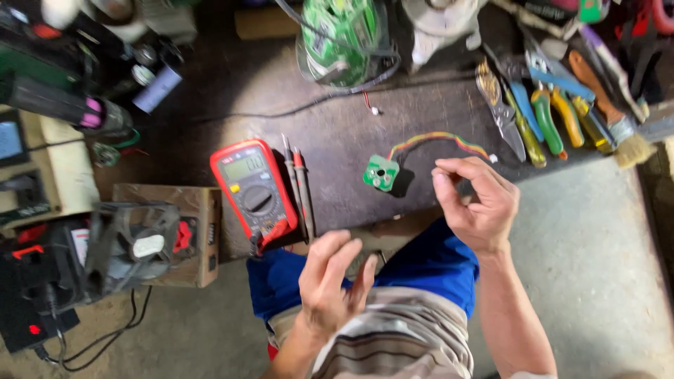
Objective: The person sits on the floor and uses a soldering iron to solder wires to a small green circuit board. They handle a spool of solder and a small container of flux while working on the board.
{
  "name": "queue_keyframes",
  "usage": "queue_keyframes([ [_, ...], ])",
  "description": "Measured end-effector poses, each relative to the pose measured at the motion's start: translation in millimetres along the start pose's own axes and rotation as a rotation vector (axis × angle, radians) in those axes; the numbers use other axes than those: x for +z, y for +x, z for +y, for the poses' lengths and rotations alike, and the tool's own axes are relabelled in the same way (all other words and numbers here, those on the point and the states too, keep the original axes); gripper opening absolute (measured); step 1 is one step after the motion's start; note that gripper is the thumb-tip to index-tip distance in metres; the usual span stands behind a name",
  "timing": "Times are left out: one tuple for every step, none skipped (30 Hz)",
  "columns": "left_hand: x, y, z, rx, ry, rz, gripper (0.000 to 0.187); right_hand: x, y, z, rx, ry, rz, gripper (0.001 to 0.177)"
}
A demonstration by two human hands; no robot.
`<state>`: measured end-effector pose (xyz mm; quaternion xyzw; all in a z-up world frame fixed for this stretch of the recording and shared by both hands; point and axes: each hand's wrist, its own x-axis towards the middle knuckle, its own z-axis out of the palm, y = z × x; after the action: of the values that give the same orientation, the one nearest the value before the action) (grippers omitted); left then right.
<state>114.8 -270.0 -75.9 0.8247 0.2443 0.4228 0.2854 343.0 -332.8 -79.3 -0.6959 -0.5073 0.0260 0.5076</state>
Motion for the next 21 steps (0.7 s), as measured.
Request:
queue_keyframes([
  [-4.8,-1.2,1.9,-0.039,-0.041,0.002,0.023,-2.8,8.0,-3.1,0.034,-0.008,0.012,0.007],
  [-9.8,-3.2,3.3,-0.076,-0.082,0.003,0.020,-5.2,15.4,-6.3,0.069,-0.015,0.023,0.006],
  [-13.9,-9.4,2.7,-0.065,-0.075,0.017,0.020,-6.7,31.8,-9.9,0.051,-0.009,0.027,0.006],
  [-17.5,-15.9,1.5,-0.106,-0.056,0.019,0.019,-7.9,47.8,-13.4,-0.013,-0.033,0.028,0.006],
  [-21.5,-23.1,0.9,-0.155,-0.041,0.018,0.018,-9.6,62.9,-17.9,-0.071,-0.060,0.026,0.008],
  [-25.0,-28.8,-0.7,-0.150,-0.038,0.028,0.018,-5.0,82.6,-20.7,-0.083,-0.057,0.026,0.008],
  [-28.1,-35.3,-1.3,-0.198,-0.028,0.024,0.019,-1.2,101.2,-23.9,-0.184,-0.062,-0.016,0.007],
  [-31.1,-42.2,-2.1,-0.247,-0.018,0.020,0.019,2.8,119.4,-27.3,-0.285,-0.066,-0.059,0.008],
  [-33.1,-45.5,-3.4,-0.244,-0.018,0.029,0.019,11.7,135.2,-30.1,-0.296,-0.066,-0.060,0.008],
  [-34.7,-48.6,-5.0,-0.248,-0.023,0.038,0.018,20.6,151.0,-32.7,-0.393,-0.105,-0.116,0.021],
  [-36.5,-52.1,-4.5,-0.258,-0.024,0.042,0.018,29.4,166.1,-34.6,-0.484,-0.139,-0.177,0.036],
  [-36.6,-54.6,-4.9,-0.260,-0.020,0.049,0.018,39.1,179.9,-36.1,-0.490,-0.134,-0.181,0.036],
  [-37.0,-58.3,-5.1,-0.286,-0.026,0.055,0.017,48.5,192.2,-37.9,-0.531,-0.235,-0.197,0.040],
  [-36.9,-62.2,-5.5,-0.312,-0.032,0.060,0.016,58.1,204.2,-39.3,-0.572,-0.336,-0.213,0.047],
  [-37.8,-65.6,-5.2,-0.313,-0.031,0.062,0.016,69.1,213.8,-38.5,-0.574,-0.335,-0.214,0.047],
  [-38.2,-68.8,-4.8,-0.335,-0.029,0.068,0.016,79.8,223.6,-37.4,-0.577,-0.423,-0.236,0.042],
  [-38.4,-71.7,-3.9,-0.358,-0.028,0.073,0.017,89.9,233.6,-36.3,-0.579,-0.513,-0.258,0.042],
  [-38.8,-73.5,-4.2,-0.359,-0.028,0.075,0.017,99.9,240.1,-36.5,-0.580,-0.513,-0.260,0.042],
  [-38.8,-75.1,-4.2,-0.370,-0.034,0.076,0.016,109.9,247.1,-36.6,-0.500,-0.447,-0.311,0.047],
  [-38.8,-76.8,-4.0,-0.380,-0.039,0.077,0.016,119.8,253.7,-36.8,-0.420,-0.380,-0.361,0.052],
  [-39.0,-79.3,-5.3,-0.377,-0.039,0.079,0.016,125.3,256.6,-35.2,-0.422,-0.380,-0.359,0.052],
])
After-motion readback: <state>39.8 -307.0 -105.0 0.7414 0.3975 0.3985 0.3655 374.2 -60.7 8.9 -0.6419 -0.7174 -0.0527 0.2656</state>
